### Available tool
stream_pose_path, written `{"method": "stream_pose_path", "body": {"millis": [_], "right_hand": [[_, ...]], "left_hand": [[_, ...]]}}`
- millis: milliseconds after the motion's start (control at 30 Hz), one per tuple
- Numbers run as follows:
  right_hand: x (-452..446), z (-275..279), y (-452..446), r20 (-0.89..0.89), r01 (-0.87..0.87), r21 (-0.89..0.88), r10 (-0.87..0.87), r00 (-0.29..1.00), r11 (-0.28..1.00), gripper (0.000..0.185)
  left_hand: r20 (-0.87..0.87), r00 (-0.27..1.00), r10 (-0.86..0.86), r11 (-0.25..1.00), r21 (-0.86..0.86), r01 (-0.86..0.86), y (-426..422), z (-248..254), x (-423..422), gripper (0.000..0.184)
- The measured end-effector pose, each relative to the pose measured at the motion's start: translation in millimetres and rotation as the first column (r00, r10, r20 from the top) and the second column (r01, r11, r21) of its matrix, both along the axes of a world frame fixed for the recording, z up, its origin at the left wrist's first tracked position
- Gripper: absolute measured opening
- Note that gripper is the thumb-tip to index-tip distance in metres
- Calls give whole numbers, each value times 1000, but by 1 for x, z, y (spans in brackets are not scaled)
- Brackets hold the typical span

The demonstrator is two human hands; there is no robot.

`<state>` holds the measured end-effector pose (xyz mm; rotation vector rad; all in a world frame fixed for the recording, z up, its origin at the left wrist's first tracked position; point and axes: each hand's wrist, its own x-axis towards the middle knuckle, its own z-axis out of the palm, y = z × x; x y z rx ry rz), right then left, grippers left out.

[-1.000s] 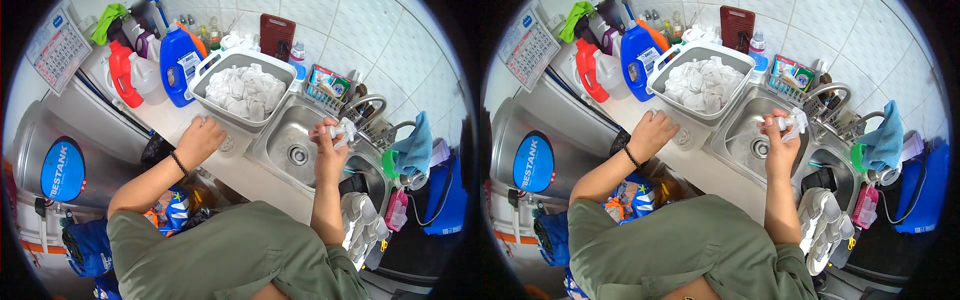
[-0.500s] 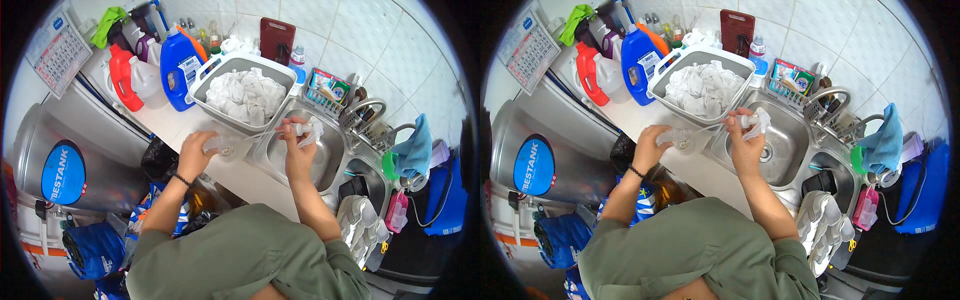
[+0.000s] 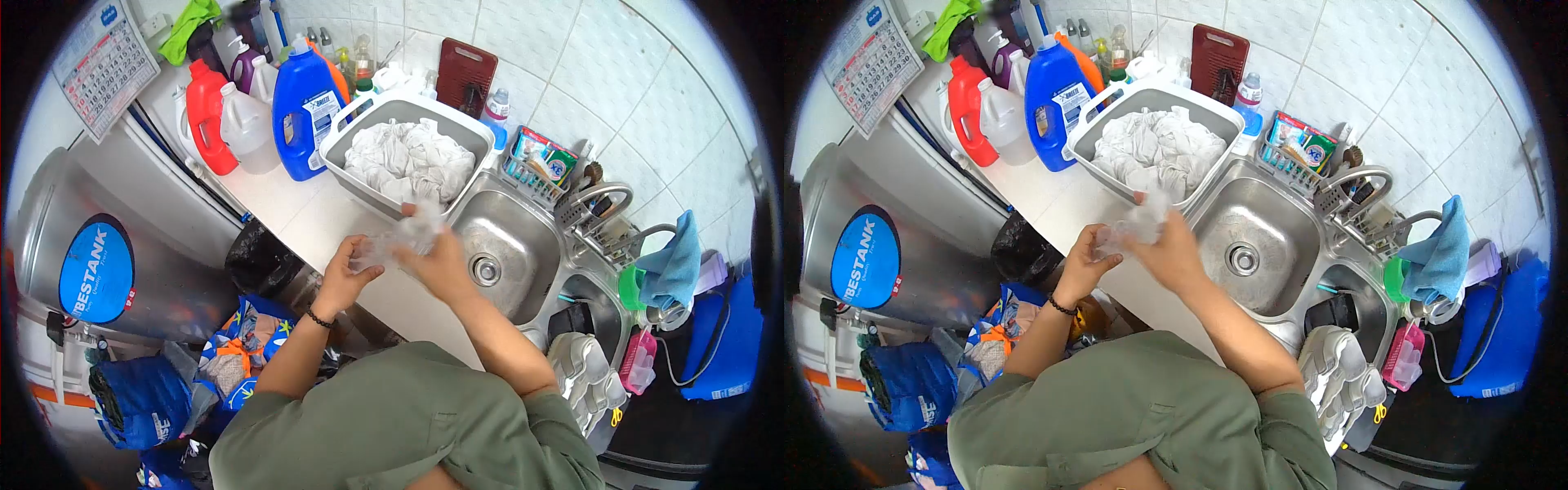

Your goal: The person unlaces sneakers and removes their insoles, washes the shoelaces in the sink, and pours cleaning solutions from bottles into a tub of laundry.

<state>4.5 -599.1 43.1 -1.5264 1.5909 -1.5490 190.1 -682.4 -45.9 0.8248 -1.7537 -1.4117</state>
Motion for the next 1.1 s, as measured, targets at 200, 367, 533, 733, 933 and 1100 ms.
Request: {"method": "stream_pose_path", "body": {"millis": [200, 367, 533, 733, 933, 1100], "right_hand": [[25, -63, -21, -369, -26, 45, 41, 928, 999, 73], [27, -116, -43, -527, -11, 157, 93, 845, 988, 73], [11, -118, -32, -303, -141, 262, 220, 927, 955, 69], [-21, -81, 41, -403, -23, 240, 122, 907, 970, 56], [-66, -48, 89, -325, 262, 304, -159, 932, 916, 60], [-104, -22, 103, -314, 210, 379, -88, 945, 901, 71]], "left_hand": [[-158, 961, 225, 974, 0, -228, -26, -23, 15, 54], [-85, 926, 368, 918, -124, -376, -80, -76, 12, 57], [52, 918, 394, 910, -162, -381, -94, -91, -3, 63], [-100, 855, 509, 770, -390, -504, -69, -84, -2, 94], [-63, 996, -68, 670, -742, -1, 24, -67, -30, 109], [-151, 896, -417, 898, -224, 380, 89, -26, -151, 91]]}}
